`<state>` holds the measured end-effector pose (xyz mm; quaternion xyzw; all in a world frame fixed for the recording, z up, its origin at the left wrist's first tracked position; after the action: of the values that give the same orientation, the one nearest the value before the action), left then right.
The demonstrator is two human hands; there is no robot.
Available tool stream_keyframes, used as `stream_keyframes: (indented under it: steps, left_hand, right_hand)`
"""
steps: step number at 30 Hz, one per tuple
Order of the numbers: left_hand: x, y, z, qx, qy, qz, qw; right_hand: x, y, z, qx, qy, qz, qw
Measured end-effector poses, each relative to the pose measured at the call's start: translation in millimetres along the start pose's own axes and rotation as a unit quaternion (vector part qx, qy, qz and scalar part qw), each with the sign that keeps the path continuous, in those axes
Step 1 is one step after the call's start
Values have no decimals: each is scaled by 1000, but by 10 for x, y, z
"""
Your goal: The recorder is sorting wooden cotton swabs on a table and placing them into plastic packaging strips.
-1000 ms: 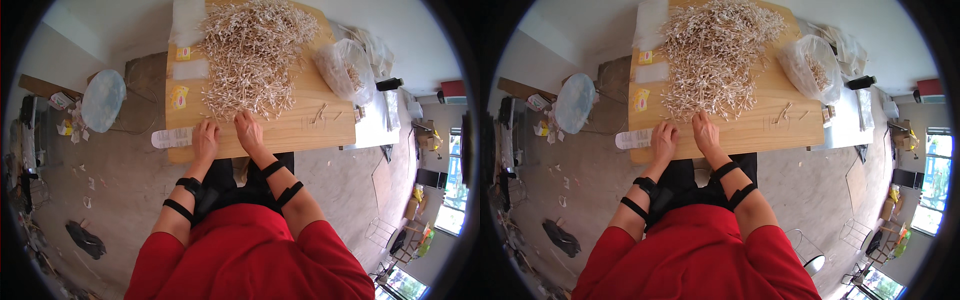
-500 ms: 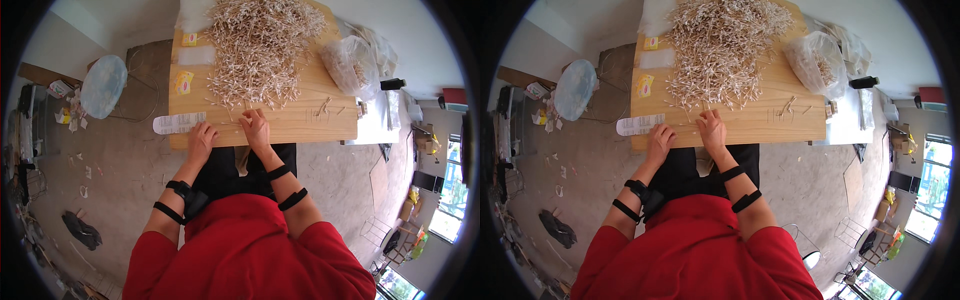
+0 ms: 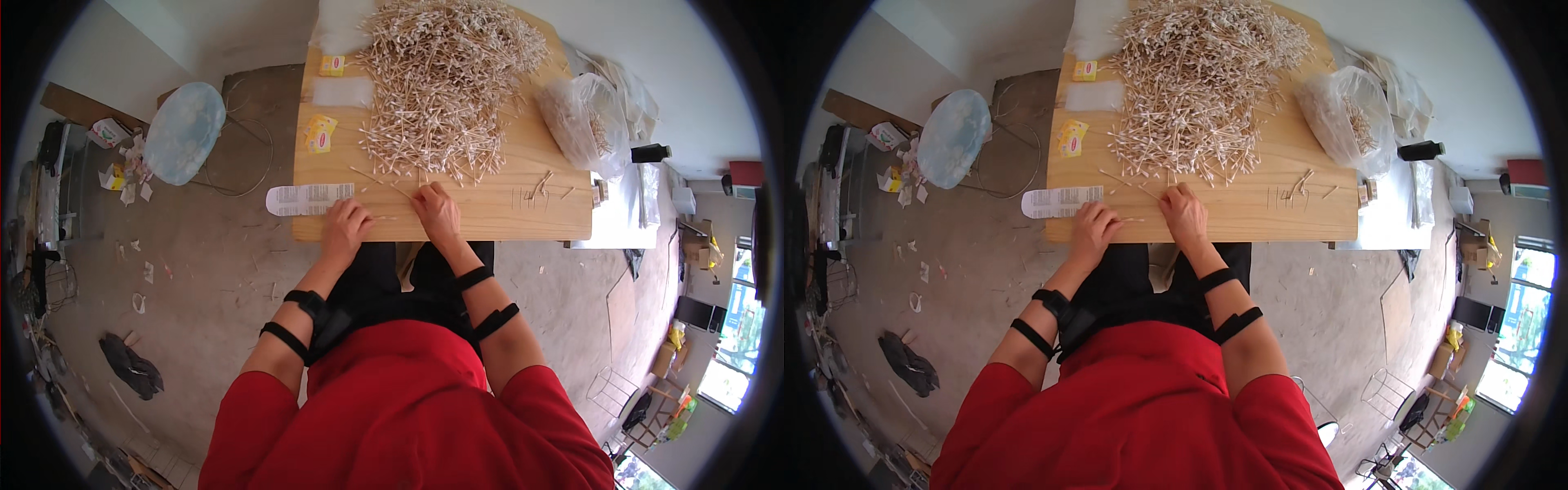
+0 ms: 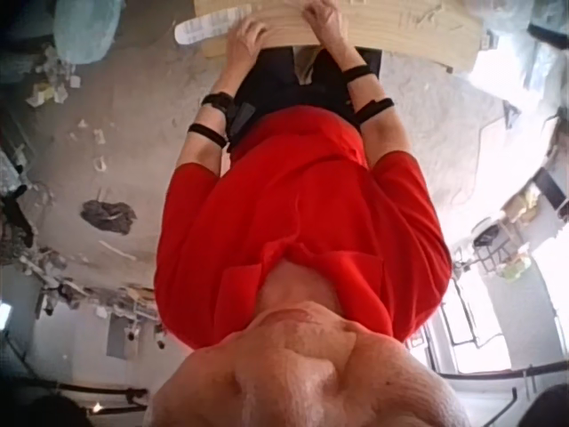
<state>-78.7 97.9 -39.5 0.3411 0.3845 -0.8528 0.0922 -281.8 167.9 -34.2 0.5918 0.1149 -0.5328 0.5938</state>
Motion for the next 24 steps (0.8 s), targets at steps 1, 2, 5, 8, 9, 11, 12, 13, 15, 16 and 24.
stream_keyframes:
  steps: [1, 2, 5, 8, 9, 11, 12, 13, 15, 16, 24]
  left_hand:
    - [-49, -7, -25, -12, -8, 7, 1000]
    - [-91, -17, -26, -23, -17, 14, 999]
    - [-72, -124, 119, -20, -4, -2, 1000]
    - [-98, 10, 426, -101, -119, -25, 987]
    - [-148, 134, 565, -96, -123, -22, 987]
    - [-250, 484, 915, -121, -191, 30, 974]
    - [-271, 612, 1100, -116, -201, 31, 972]
    - [-231, 712, 1291, -97, -175, 50, 979]
    - [-190, 849, 1567, -75, -158, 72, 982]
    - [-112, 879, 1693, -58, -128, 107, 984]
    - [355, 1243, 2013, -65, -40, 197, 977]
  right_hand:
    - [-14, -25, -35, 6, -4, 16, 1000]
    - [-19, -32, -60, 10, -8, 32, 999]
    - [47, 107, -70, 38, -53, 16, 998]
    - [-7, 297, -52, 32, -52, 44, 997]
    - [-27, 339, -78, 27, -56, 48, 997]
    - [-70, 378, -121, 29, 11, 105, 994]
    - [-105, 403, -173, 17, 29, 115, 993]
    - [-157, 395, -246, 8, 47, 119, 992]
    - [-253, 459, -372, 19, 78, 155, 985]
    - [-309, 474, -434, 19, 86, 157, 984]
    - [-561, 566, -595, 18, 100, 139, 985]
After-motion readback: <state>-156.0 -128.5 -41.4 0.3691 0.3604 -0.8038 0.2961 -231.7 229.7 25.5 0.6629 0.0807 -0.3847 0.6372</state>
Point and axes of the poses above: each hand's wrist, its own z-axis towards the middle knuckle, its own x-axis out of the palm, y = z × x, the point moved 1 cm from there along z, towards the middle knuckle, and after that the axes turned 14 degrees about -y, right-handed, at the moved point
